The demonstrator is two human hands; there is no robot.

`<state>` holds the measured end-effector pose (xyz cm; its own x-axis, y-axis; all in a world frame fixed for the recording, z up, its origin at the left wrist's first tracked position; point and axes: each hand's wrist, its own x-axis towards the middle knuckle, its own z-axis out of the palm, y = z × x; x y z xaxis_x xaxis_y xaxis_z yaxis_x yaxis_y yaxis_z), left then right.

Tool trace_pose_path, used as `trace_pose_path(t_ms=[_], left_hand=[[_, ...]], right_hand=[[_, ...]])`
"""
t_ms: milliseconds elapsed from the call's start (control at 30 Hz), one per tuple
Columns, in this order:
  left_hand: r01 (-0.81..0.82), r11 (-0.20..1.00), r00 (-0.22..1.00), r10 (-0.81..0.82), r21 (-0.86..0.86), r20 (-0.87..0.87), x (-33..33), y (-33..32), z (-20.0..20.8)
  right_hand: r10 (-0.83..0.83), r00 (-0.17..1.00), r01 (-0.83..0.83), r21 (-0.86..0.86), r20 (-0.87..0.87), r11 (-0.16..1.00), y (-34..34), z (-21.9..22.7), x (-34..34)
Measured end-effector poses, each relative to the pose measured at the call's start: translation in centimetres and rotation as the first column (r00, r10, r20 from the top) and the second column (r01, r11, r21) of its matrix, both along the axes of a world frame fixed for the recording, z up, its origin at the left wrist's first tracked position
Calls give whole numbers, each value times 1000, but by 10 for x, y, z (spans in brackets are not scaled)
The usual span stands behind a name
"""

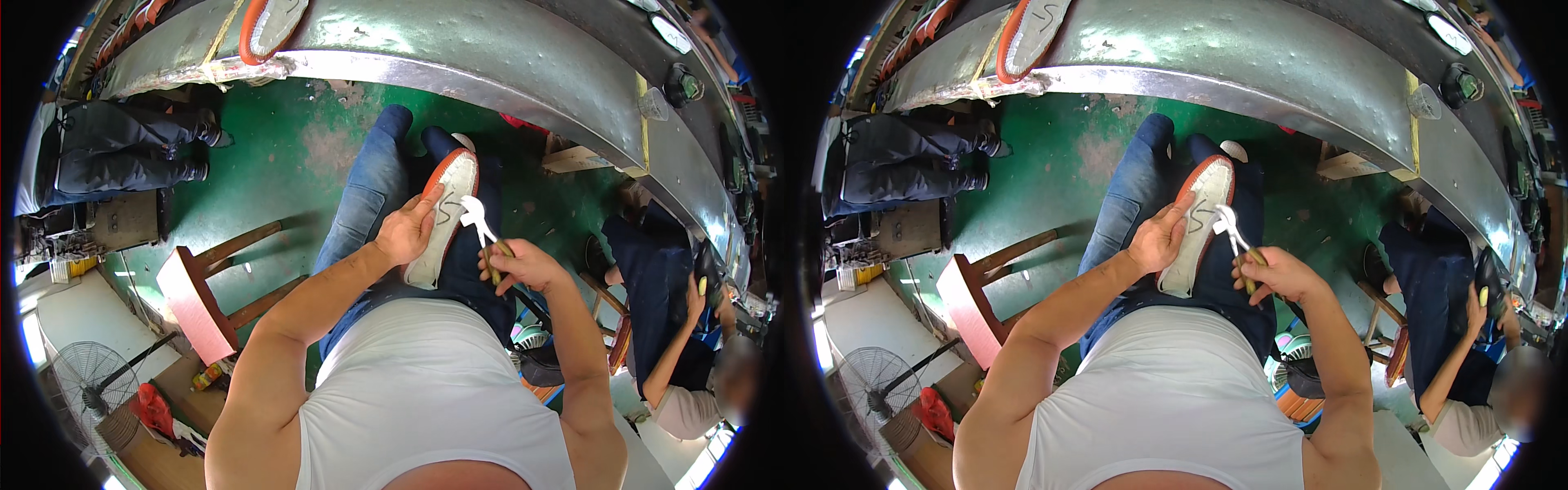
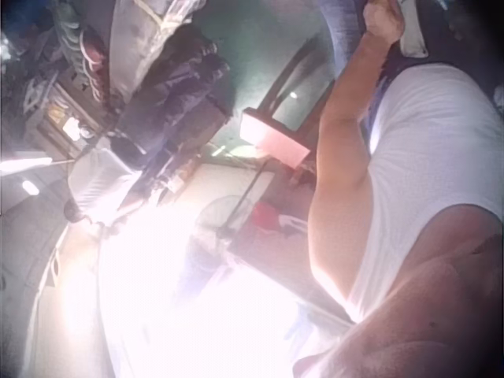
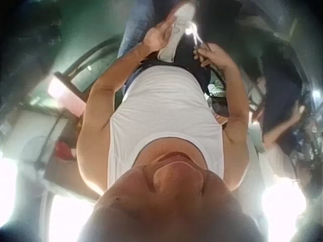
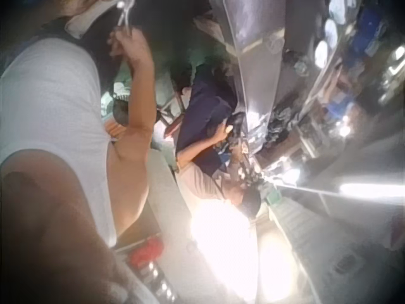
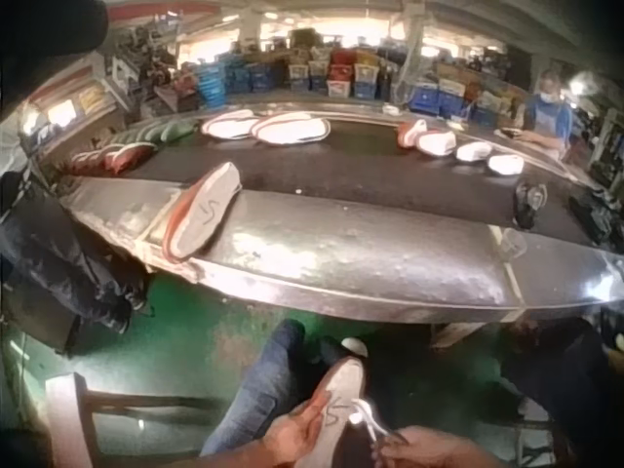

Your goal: Using pliers and a hammer to pull and secure shoe uppers onto lasts on a production line.

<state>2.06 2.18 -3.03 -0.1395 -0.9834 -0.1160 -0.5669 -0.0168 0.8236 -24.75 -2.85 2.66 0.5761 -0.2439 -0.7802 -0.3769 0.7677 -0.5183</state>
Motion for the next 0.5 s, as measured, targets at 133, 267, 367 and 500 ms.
trace_pose_path(t_ms=[133, 267, 367, 500], left_hand=[[60, 992, 990, -45, -114, 132, -9, 0, 4], [-40, 996, 988, 51, -76, 144, -18, 11, -11], [-182, 983, 982, 180, 33, 51, -20, 16, -21], [-167, 950, 978, 194, 263, -79, -13, 15, -34]], right_hand=[[-25, 984, -90, -617, -176, 782, -10, -5, 25], [41, 941, -289, -736, -335, 612, -33, -9, 46], [56, 962, -264, -859, -267, 439, -17, -9, 51], [155, 877, -478, -794, -455, 376, 3, -17, 41]])
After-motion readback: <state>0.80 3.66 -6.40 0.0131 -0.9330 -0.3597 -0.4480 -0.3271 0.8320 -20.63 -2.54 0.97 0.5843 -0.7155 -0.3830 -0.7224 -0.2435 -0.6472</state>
